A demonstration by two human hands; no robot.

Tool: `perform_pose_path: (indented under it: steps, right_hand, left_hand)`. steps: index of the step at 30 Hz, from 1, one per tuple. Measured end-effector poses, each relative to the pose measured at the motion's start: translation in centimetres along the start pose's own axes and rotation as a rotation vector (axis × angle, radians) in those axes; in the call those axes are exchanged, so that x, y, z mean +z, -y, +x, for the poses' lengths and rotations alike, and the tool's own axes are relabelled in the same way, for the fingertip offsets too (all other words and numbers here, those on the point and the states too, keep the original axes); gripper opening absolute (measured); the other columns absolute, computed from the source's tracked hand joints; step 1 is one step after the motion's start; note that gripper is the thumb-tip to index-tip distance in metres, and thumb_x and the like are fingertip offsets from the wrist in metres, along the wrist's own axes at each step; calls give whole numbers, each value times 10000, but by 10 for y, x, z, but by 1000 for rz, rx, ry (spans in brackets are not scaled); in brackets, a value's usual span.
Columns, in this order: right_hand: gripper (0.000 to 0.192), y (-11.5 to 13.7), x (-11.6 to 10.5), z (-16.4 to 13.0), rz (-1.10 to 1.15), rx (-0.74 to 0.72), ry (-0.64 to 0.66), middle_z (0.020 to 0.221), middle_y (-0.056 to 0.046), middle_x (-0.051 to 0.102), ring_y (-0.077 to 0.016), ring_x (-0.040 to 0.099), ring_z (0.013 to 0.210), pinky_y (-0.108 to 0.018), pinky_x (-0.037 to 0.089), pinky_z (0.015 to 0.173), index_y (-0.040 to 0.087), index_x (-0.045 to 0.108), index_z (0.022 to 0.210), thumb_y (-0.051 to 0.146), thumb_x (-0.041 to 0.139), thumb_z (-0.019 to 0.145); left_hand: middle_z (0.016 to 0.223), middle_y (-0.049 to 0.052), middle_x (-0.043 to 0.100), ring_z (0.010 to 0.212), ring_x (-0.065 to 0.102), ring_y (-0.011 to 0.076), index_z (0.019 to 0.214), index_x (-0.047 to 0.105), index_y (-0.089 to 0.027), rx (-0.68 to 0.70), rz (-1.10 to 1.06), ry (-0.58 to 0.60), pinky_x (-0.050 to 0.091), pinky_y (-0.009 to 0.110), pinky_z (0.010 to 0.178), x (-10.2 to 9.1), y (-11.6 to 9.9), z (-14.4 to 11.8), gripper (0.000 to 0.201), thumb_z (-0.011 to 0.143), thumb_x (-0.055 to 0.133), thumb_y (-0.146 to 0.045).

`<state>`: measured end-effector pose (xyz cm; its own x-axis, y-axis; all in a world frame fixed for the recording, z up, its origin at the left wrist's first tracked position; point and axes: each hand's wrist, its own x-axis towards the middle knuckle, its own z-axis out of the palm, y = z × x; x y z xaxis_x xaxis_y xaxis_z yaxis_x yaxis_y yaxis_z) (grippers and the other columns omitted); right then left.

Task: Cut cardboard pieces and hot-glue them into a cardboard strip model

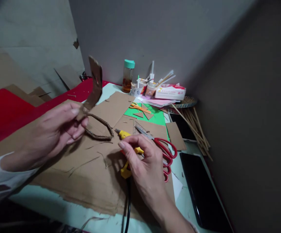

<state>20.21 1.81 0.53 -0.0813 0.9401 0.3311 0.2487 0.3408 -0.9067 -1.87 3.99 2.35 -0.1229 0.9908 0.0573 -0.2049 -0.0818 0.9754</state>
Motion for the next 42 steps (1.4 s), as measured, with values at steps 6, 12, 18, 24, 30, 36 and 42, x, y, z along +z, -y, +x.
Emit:
perform_pose_path:
  steps: [6, 12, 18, 24, 30, 36, 42]
  right_hand:
    - [210, 6, 2, -9, -283, -316, 484, 927, -58, 710, -181, 631, 854, -302, 499, 758, 157, 722, 1053, 94, 526, 1009]
    - [302, 18, 17, -12, -414, -489, 734, 942, -98, 691, -217, 576, 863, -326, 498, 776, 86, 672, 1223, 93, 415, 1064]
    - [273, 19, 33, -7, -550, -528, 816, 1026, -124, 682, -248, 542, 942, -378, 493, 847, 100, 677, 1094, 138, 407, 1080]
    - [239, 13, 54, 0, -850, -603, 755, 1005, -120, 669, -255, 517, 917, -412, 472, 820, 130, 674, 946, 84, 459, 1039]
    - [134, 21, 35, 2, -565, -345, 682, 838, -47, 640, -187, 548, 752, -339, 467, 721, 168, 596, 899, 142, 498, 987]
    - [93, 22, 3, 4, 31, 125, 473, 769, 25, 608, -117, 554, 660, -229, 434, 587, 211, 596, 917, 274, 570, 979]
    - [136, 27, -5, 7, 149, 150, 382, 734, 5, 650, -121, 578, 649, -231, 438, 582, 185, 666, 883, 287, 603, 946]
  left_hand:
    - [654, -29, 599, 454, 483, 66, 839, 524, -213, 90, -48, -171, 330, 176, 373, 2, -4, 6, 179, 1009, 498, -166]
    - [671, -33, 601, 471, 505, 70, 880, 540, -216, 152, -81, -172, 373, 174, 381, -1, -4, 8, 152, 1022, 509, -170]
    - [689, -27, 609, 466, 511, 57, 919, 547, -182, 163, -95, -148, 380, 159, 386, -3, -5, 10, 111, 1013, 497, -148]
    - [711, -20, 645, 471, 555, 65, 882, 520, -194, 136, -62, -74, 414, 152, 385, -3, 0, 7, 114, 980, 519, -135]
    - [714, -4, 689, 450, 563, 82, 929, 519, -203, 88, -29, -11, 447, 159, 365, -3, -1, 4, 71, 949, 574, -164]
    - [664, -26, 701, 429, 589, 129, 1062, 571, -268, 126, 72, 38, 482, 199, 346, -4, 3, -2, 190, 902, 670, -242]
    - [679, -8, 715, 451, 613, 128, 967, 684, -243, 34, 196, 149, 525, 206, 368, -3, 11, -13, 95, 908, 685, -317]
